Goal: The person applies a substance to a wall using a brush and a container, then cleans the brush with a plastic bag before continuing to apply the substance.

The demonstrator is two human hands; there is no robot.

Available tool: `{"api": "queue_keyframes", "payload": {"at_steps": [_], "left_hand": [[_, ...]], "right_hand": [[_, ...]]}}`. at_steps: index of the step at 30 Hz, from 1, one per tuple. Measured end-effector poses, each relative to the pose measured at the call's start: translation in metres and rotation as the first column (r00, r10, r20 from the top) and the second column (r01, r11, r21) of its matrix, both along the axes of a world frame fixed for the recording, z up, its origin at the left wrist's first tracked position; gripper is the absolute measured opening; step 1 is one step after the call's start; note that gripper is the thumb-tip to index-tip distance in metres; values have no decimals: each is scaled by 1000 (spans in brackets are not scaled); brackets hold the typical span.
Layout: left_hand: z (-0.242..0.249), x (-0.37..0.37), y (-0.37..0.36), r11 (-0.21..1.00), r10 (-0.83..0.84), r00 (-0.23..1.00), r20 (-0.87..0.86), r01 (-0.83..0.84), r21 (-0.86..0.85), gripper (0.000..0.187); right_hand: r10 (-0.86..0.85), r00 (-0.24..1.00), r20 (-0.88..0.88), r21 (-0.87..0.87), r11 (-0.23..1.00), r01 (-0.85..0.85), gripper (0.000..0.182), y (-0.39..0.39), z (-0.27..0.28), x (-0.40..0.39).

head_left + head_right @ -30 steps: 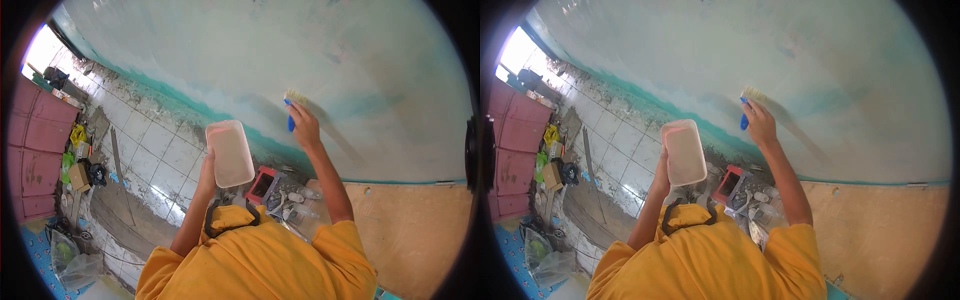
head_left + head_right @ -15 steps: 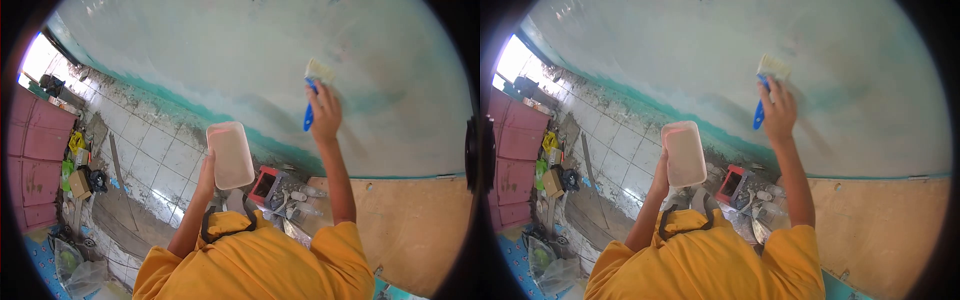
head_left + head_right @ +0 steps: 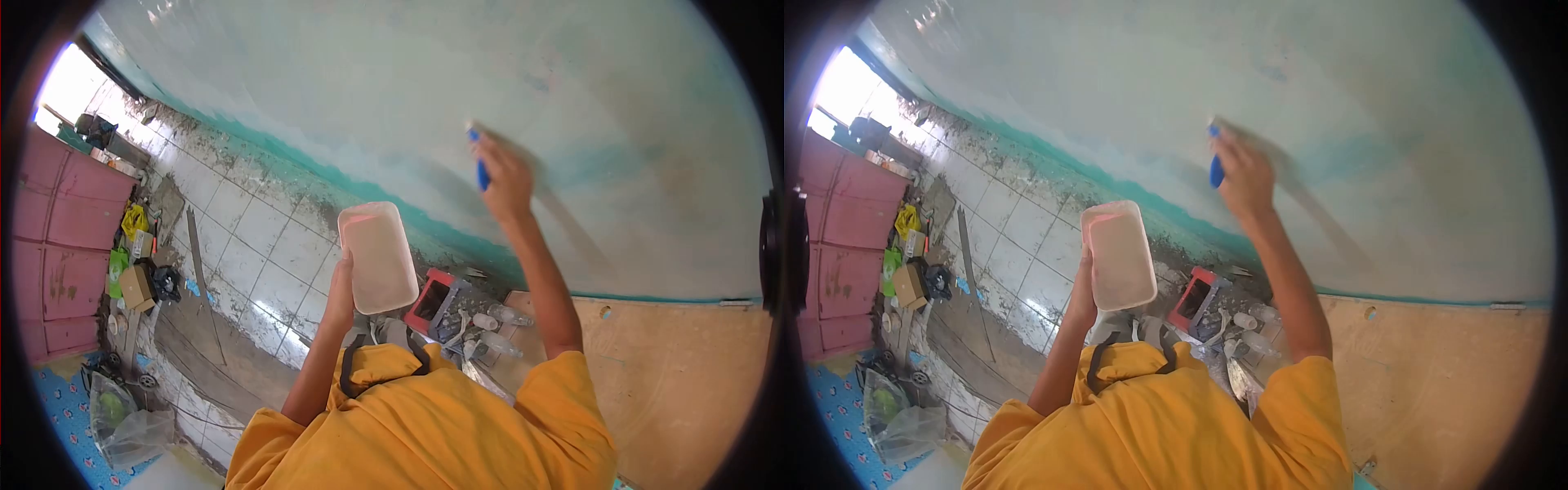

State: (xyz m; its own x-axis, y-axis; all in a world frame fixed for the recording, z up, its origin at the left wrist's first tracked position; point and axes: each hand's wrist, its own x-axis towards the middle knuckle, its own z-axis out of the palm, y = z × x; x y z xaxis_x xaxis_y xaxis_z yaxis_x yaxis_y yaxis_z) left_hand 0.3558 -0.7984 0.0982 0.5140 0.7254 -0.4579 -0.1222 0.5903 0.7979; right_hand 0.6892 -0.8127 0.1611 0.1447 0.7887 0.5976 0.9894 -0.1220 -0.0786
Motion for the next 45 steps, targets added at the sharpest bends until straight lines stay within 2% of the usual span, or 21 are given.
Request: {"api": "queue_keyframes", "payload": {"at_steps": [2, 3, 5, 7, 9, 13, 14, 16, 17, 19, 21, 24, 27, 29, 33, 37, 39, 40, 41, 43, 45], "left_hand": [[-9, 1, -4, 1000, 5, 1000, 1, -5, -13, 78], [-12, 0, -3, 1000, 7, 1000, 5, -6, -16, 78], [-7, 1, -4, 1000, 10, 1000, 2, -10, -26, 78], [-12, 0, -6, 999, 12, 1000, -3, -12, -37, 78], [-30, -5, -9, 997, 63, 998, 7, -63, -41, 76], [-16, -10, -11, 993, 86, 996, -26, -88, -72, 76], [-12, -12, -12, 992, 98, 994, -45, -102, -79, 75], [-10, -17, -12, 990, 106, 992, -69, -111, -81, 75], [-10, -19, -12, 990, 109, 992, -57, -113, -80, 74], [-11, -25, -13, 991, 109, 993, -41, -112, -73, 74], [-13, -29, -12, 992, 108, 993, -49, -111, -62, 73], [-10, -27, -9, 992, 107, 994, -32, -109, -64, 71], [-7, -23, -7, 994, 91, 996, -13, -91, -51, 70], [-4, -18, -7, 996, 69, 998, 10, -68, -56, 70], [-3, -12, -8, 997, 56, 998, -4, -56, -51, 73], [-2, -10, -8, 998, 42, 999, 1, -42, -53, 75], [-1, -9, -9, 998, 39, 999, 15, -39, -48, 78], [1, -9, -10, 998, 37, 999, 16, -36, -44, 78], [4, -9, -11, 999, 28, 1000, 3, -28, -44, 78], [6, -9, -11, 999, 17, 1000, -7, -17, -39, 79], [5, -6, -11, 999, 10, 1000, 20, -9, -33, 79]], "right_hand": [[-31, 997, 69, 121, 992, 22, 28, -2, 62, -8], [-23, 997, 71, 119, 993, 15, 28, -1, 75, -12], [-65, 974, 219, 269, 963, 4, 27, 1, 86, -24], [-88, 972, 216, 240, 970, 35, 26, 4, 57, -33], [-127, 958, 258, 113, 988, 101, 25, 11, 2, -36], [-37, 984, 173, -87, 995, 53, 24, 13, -115, -33], [-37, 985, 168, -83, 995, 51, 24, 12, -135, -34], [15, 999, 28, -257, 966, -8, 22, 9, -159, -34], [13, 1000, 26, -253, 967, -6, 22, 9, -163, -31], [52, 992, -116, -260, 962, -81, 22, 10, -158, -28], [45, 994, -95, -195, 979, -63, 23, 12, -130, -14], [9, 995, -102, -43, 999, -14, 28, 1, -16, -6], [21, 998, 64, 130, 991, -29, 28, -15, 89, -6], [-40, 989, 141, 256, 967, 3, 28, -21, 126, -14], [-80, 961, 264, 259, 966, 9, 29, -23, 103, -17], [-53, 968, 246, -15, 998, 58, 31, -26, -8, -11], [-6, 983, 181, -71, 997, 19, 31, -28, -33, -14], [40, 993, 113, -130, 991, -25, 30, -29, -38, -15], [37, 993, 116, -124, 992, -22, 30, -31, -38, -10], [27, 996, -87, -171, 984, -41, 31, -33, -2, -9], [11, 998, 56, -14, 1000, -11, 34, -33, 53, 3]]}}
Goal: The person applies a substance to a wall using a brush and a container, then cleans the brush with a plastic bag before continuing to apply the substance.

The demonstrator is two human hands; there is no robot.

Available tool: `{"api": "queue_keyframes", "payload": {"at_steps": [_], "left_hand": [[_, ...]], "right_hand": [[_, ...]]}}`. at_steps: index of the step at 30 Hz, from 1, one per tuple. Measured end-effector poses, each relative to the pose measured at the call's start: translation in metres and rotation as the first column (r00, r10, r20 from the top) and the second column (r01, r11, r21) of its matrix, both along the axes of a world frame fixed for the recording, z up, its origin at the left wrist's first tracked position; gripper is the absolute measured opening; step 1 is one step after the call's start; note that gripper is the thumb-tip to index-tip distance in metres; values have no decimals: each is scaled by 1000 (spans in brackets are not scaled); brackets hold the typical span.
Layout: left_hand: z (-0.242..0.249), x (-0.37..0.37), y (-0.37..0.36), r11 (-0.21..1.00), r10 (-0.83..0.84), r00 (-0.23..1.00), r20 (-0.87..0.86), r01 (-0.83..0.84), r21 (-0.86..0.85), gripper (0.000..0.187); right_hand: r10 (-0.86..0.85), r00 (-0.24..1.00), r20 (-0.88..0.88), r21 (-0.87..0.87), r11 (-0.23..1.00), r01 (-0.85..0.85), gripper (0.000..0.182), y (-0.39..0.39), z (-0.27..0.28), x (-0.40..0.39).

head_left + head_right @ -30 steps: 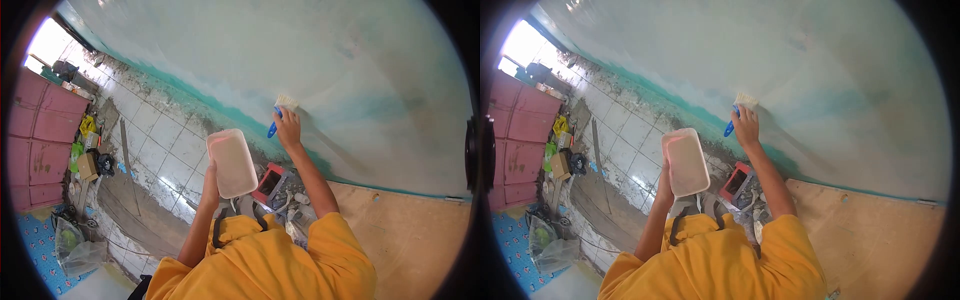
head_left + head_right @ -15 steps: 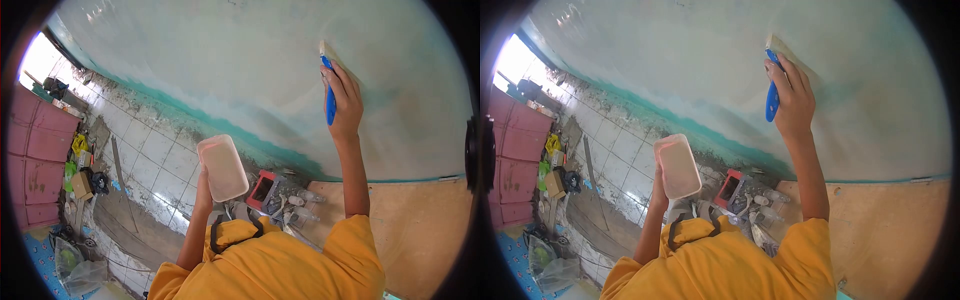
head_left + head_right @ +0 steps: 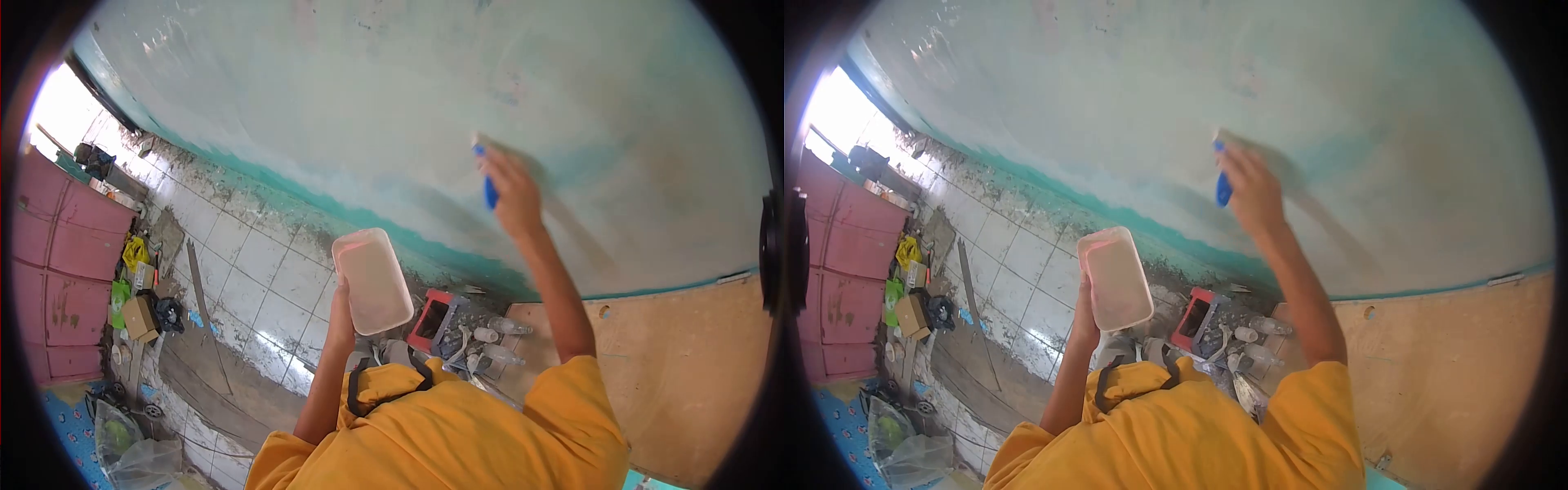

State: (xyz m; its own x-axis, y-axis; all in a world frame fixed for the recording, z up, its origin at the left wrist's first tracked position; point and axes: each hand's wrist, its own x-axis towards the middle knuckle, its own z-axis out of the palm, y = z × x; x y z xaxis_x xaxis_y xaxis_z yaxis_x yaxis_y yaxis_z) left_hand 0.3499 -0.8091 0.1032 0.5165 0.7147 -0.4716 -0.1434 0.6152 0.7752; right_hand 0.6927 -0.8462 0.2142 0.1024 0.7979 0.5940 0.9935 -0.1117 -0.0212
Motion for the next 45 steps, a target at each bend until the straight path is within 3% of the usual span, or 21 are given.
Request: {"api": "queue_keyframes", "payload": {"at_steps": [4, 7, 10, 15, 17, 20, 23, 25, 28, 32, 38, 39, 40, 43, 45], "left_hand": [[6, 7, -1, 999, 18, 1000, 5, -18, 32, 77], [0, 9, -2, 1000, -13, 1000, 26, 13, 11, 75], [-7, 8, -2, 1000, -16, 998, 58, 16, -6, 71], [-9, 8, -5, 1000, 3, 999, 51, -4, 6, 68], [-8, 7, -5, 1000, -6, 999, 43, 6, -10, 69], [-7, 7, -2, 1000, -20, 999, 35, 20, -17, 70], [-4, 8, -2, 1000, -30, 999, 42, 30, 9, 72], [-4, 9, -2, 999, -34, 998, 50, 33, 30, 74], [-10, 9, 0, 999, -50, 998, 46, 50, 2, 76], [-9, 12, -1, 999, -34, 999, 28, 35, -14, 76], [1, 9, 0, 999, -40, 999, -14, 40, 14, 77], [2, 7, 0, 999, -46, 999, -8, 46, 26, 78], [2, 6, 0, 999, -48, 999, -12, 48, 26, 78], [3, 3, 4, 998, -50, 998, -47, 52, 39, 78], [6, -1, 3, 995, -67, 998, -15, 68, 74, 77]], "right_hand": [[-55, 987, 149, 230, 973, 20, 32, -6, 112, 3], [-102, 966, 238, 339, 941, 15, 31, -4, 127, -9], [-117, 948, 295, 292, 956, 28, 29, 6, 81, -13], [-45, 983, 178, 69, 997, 33, 26, 5, -57, -13], [38, 998, 51, -90, 995, -34, 33, 1, -88, -14], [53, 995, -81, -107, 992, -61, 28, 0, -72, -8], [-17, 1000, 0, 16, 1000, 17, 34, -2, 4, 10], [-3, 999, 48, 195, 981, -7, 33, -2, 62, 14], [-66, 990, 122, 321, 947, 23, 32, -4, 105, -6], [-144, 961, 237, 308, 949, 66, 32, -2, 54, -15], [-97, 981, 170, 94, 992, 82, 30, 2, -117, -11], [-58, 996, 75, -7, 998, 59, 29, 1, -138, -12], [-28, 999, -24, -105, 994, 25, 29, -1, -148, -15], [7, 990, -142, -188, 982, -34, 32, -4, -153, -15], [-1, 989, -146, -140, 990, -20, 32, -6, -126, -8]]}}
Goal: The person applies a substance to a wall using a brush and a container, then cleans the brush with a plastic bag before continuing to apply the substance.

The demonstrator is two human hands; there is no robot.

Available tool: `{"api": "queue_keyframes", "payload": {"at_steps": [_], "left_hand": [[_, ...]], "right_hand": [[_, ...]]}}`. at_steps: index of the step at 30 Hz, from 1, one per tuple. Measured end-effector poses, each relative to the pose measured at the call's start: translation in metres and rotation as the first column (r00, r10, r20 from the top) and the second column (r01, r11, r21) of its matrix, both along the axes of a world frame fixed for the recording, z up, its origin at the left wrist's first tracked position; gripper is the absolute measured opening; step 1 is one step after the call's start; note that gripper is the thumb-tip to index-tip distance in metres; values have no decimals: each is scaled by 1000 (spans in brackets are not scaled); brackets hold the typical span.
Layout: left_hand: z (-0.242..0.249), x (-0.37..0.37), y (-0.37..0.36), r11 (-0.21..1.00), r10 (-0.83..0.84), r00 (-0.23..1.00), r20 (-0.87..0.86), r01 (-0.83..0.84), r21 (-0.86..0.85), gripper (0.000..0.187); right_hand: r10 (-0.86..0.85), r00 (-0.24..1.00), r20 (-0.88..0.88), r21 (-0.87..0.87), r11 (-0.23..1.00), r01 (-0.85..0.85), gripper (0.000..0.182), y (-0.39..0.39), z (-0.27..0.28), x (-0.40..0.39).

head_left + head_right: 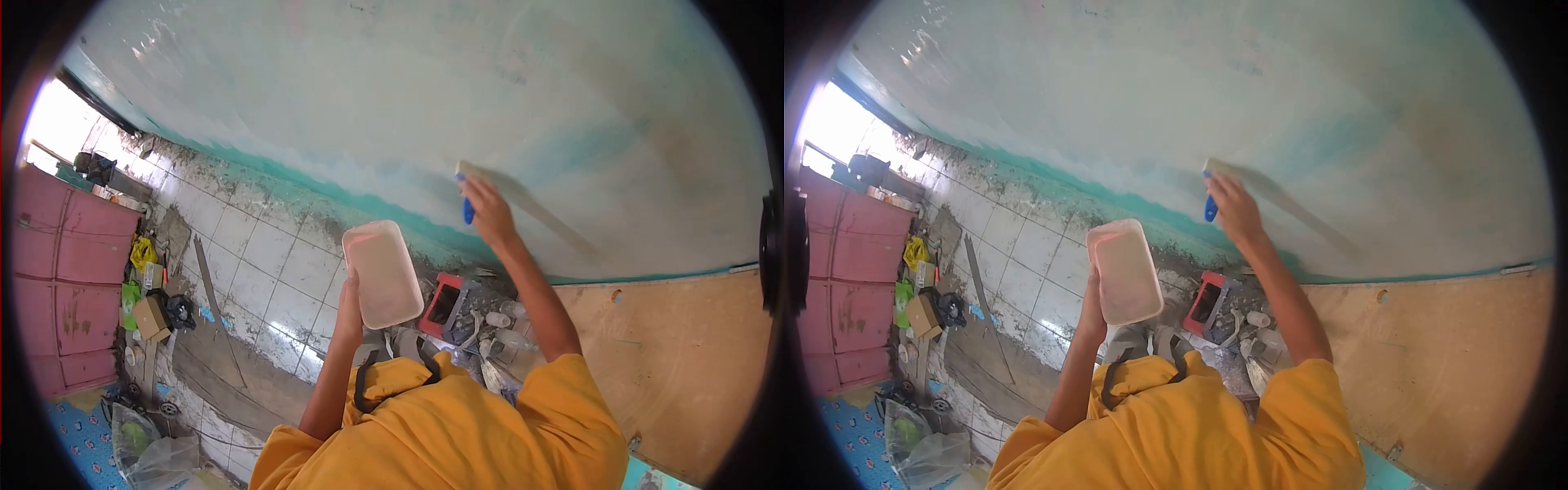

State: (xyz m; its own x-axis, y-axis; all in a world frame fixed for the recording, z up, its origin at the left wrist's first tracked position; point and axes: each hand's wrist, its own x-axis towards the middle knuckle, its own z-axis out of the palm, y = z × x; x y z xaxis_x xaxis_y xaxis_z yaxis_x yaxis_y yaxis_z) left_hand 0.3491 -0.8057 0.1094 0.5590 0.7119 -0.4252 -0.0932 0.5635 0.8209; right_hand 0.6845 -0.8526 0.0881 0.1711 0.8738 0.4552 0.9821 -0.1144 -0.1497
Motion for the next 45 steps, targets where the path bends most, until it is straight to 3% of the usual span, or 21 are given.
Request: {"api": "queue_keyframes", "payload": {"at_steps": [5, 6, 8, 11, 14, 17, 19, 22, 26, 30, 32, 34, 37, 39, 45], "left_hand": [[-8, -10, 5, 1000, -7, 999, -31, 6, -20, 76], [-11, -11, 7, 1000, 10, 999, -39, -11, -27, 75], [-8, -13, 12, 999, -3, 999, -52, 1, -50, 74], [-13, -19, 18, 996, -43, 997, -62, 38, -75, 74], [-28, -30, 29, 995, -92, 993, -75, 89, -45, 76], [-37, -35, 34, 994, -112, 989, -101, 111, -15, 78], [-40, -39, 40, 993, -115, 987, -112, 116, -5, 79], [-43, -41, 42, 989, -150, 980, -129, 147, -28, 80], [-38, -35, 44, 979, -203, 971, -123, 200, -36, 80], [-33, -24, 43, 978, -207, 975, -83, 207, -5, 80], [-28, -19, 43, 975, -221, 973, -64, 221, -5, 79], [-27, -13, 42, 974, -227, 973, -46, 227, -4, 78], [-26, -2, 39, 976, -212, 976, -53, 208, -66, 77], [-20, 4, 36, 979, -202, 977, -66, 198, -56, 77], [-30, 17, 28, 986, -166, 984, -57, 165, -29, 78]], "right_hand": [[-110, 993, 35, 300, 949, 94, 33, 1, 141, 0], [-116, 993, 35, 299, 949, 100, 33, 3, 154, -5], [-212, 962, 173, 488, 867, 103, 33, 8, 163, -15], [-258, 948, 185, 474, 869, 144, 37, 14, 126, -26], [-264, 956, 132, 385, 902, 196, 33, 18, 41, -28], [-240, 952, 193, 262, 947, 186, 33, 21, -31, -24], [-152, 978, 144, 112, 984, 136, 35, 22, -60, -24], [-99, 992, 81, 65, 993, 94, 36, 22, -63, -18], [-89, 995, 38, 70, 994, 87, 38, 23, -4, -3], [-239, 965, 111, 337, 922, 190, 37, 8, 106, 9], [-245, 956, 160, 416, 895, 160, 35, -2, 159, 6], [-247, 947, 207, 491, 863, 118, 34, -5, 172, 9], [-299, 912, 280, 593, 801, 81, 33, -12, 162, 11], [-301, 900, 316, 460, 878, 133, 36, -14, 123, 9], [-225, 963, 146, 124, 970, 208, 42, -13, 1, 6]]}}
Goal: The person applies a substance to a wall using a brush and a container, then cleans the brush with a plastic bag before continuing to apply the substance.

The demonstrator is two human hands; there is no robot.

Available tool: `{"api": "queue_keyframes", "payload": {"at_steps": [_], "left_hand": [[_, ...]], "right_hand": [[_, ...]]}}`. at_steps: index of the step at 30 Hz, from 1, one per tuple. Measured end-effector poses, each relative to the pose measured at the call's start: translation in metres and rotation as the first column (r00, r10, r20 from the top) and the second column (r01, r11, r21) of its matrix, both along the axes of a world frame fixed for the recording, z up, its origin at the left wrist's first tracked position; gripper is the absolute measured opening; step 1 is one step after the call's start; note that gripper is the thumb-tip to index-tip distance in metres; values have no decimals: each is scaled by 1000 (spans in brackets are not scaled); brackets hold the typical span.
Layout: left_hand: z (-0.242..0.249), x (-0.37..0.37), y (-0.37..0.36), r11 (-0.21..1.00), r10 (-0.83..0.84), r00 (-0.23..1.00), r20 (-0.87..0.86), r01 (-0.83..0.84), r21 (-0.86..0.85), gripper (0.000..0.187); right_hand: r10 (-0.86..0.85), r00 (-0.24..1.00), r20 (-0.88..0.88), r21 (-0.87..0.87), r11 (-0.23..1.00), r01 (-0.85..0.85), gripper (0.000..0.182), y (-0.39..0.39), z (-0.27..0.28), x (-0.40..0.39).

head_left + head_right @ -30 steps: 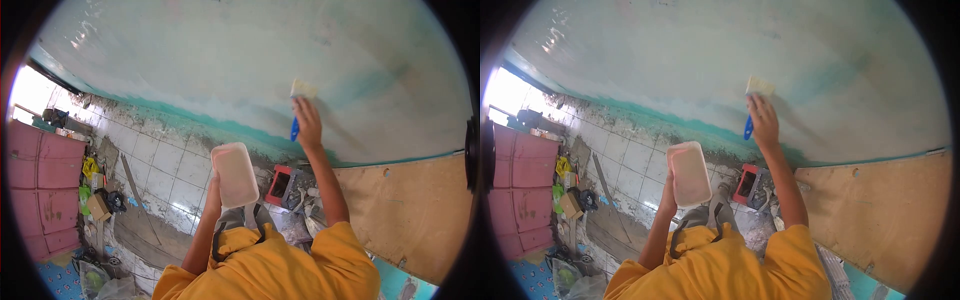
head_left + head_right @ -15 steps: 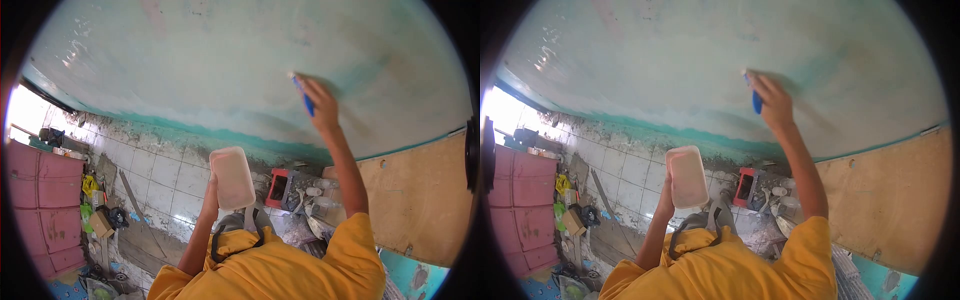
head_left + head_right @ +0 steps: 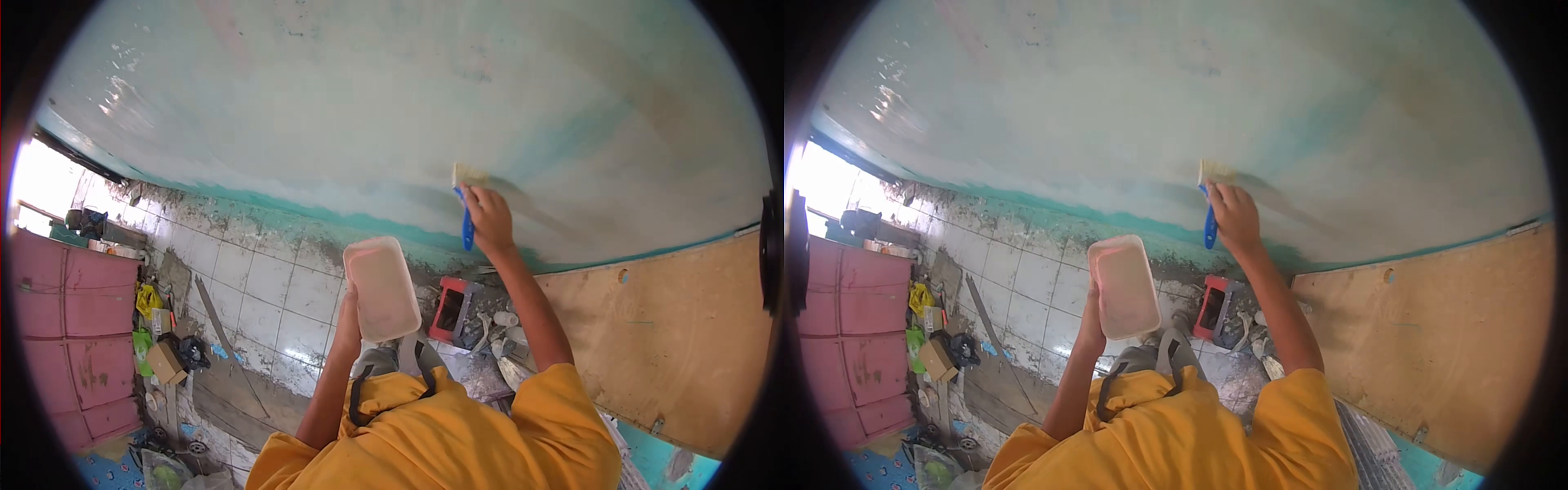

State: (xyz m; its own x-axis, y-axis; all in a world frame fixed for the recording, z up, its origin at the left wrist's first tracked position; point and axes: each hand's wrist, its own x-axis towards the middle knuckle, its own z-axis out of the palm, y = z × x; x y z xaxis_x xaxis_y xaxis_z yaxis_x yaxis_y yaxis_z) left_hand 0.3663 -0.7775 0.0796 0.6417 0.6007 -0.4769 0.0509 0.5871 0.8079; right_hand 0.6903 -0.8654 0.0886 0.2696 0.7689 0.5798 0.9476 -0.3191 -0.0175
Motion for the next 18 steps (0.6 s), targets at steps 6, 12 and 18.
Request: {"api": "queue_keyframes", "payload": {"at_steps": [6, 12, 18], "left_hand": [[11, 15, -9, 1000, 20, 1000, -10, -20, -5, 75], [26, 23, -13, 995, -78, 995, 56, 82, -64, 68], [30, 29, -25, 993, -31, 998, 46, 36, -113, 65]], "right_hand": [[51, 999, 17, 74, 996, -52, 35, -8, 44, 26], [-109, 972, 207, 349, 937, 30, 41, -24, 199, 22], [-164, 961, 223, 264, 959, 102, 42, -16, 93, 21]]}}
